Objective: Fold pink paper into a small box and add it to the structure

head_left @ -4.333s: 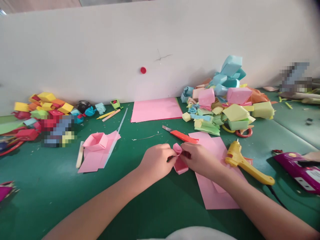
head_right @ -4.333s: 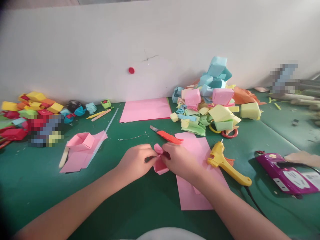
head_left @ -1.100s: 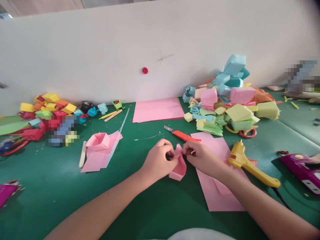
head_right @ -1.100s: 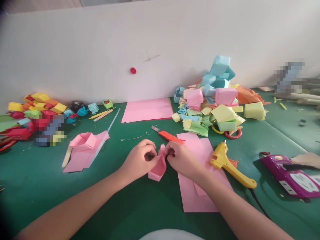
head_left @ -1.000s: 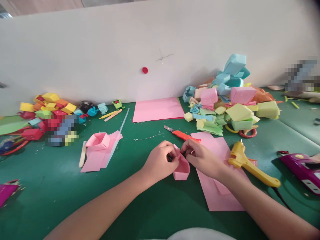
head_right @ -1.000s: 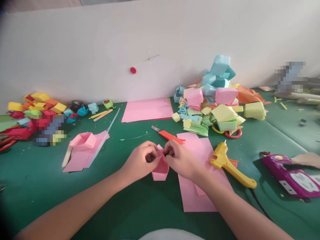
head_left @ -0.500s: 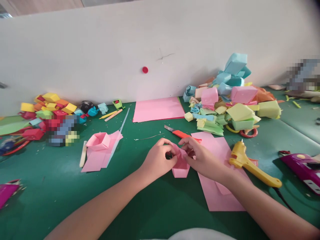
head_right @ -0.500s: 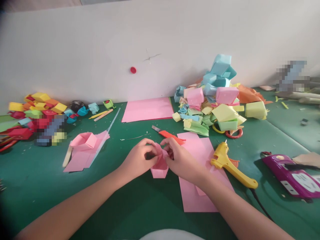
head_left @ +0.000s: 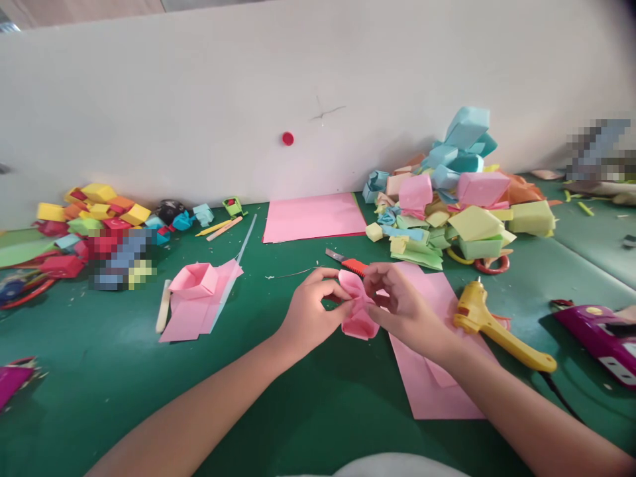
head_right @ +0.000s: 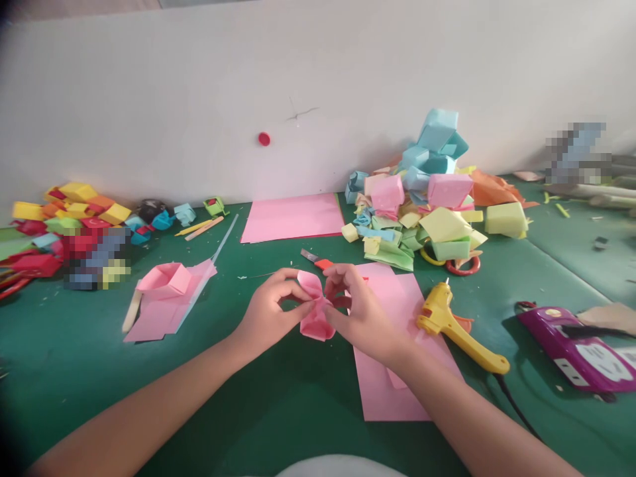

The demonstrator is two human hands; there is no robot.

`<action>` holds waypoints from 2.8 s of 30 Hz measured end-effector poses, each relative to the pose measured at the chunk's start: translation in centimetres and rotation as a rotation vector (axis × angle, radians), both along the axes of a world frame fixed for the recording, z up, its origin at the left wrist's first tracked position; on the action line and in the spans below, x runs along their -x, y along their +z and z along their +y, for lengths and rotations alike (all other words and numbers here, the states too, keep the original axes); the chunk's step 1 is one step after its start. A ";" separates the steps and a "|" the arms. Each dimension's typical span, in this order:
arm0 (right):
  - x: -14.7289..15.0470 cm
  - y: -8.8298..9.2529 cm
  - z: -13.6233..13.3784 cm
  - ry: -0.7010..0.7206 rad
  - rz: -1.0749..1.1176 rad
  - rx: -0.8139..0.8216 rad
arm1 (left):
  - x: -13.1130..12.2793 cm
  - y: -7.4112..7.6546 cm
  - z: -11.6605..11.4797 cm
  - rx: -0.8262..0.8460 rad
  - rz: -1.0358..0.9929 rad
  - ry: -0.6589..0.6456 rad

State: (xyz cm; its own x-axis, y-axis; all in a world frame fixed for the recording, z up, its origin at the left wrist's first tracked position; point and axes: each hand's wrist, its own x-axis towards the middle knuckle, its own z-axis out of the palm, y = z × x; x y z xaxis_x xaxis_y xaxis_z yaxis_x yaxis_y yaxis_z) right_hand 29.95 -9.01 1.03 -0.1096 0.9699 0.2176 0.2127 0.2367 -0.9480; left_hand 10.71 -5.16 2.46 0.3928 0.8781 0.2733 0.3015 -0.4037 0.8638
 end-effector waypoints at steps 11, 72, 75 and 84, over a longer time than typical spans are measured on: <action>0.4 1.3 -0.2 0.014 -0.058 0.087 | 0.0 -0.4 -0.4 0.034 -0.072 -0.013; 0.4 -0.6 0.0 -0.121 -0.443 -0.110 | 0.6 -0.2 0.9 -0.152 0.428 0.101; 0.5 -0.5 0.0 -0.095 -0.453 -0.130 | 0.6 -0.4 0.9 -0.166 0.435 0.086; 0.8 -0.7 0.0 -0.117 -0.420 -0.159 | 0.8 -0.9 1.1 -0.166 0.407 -0.014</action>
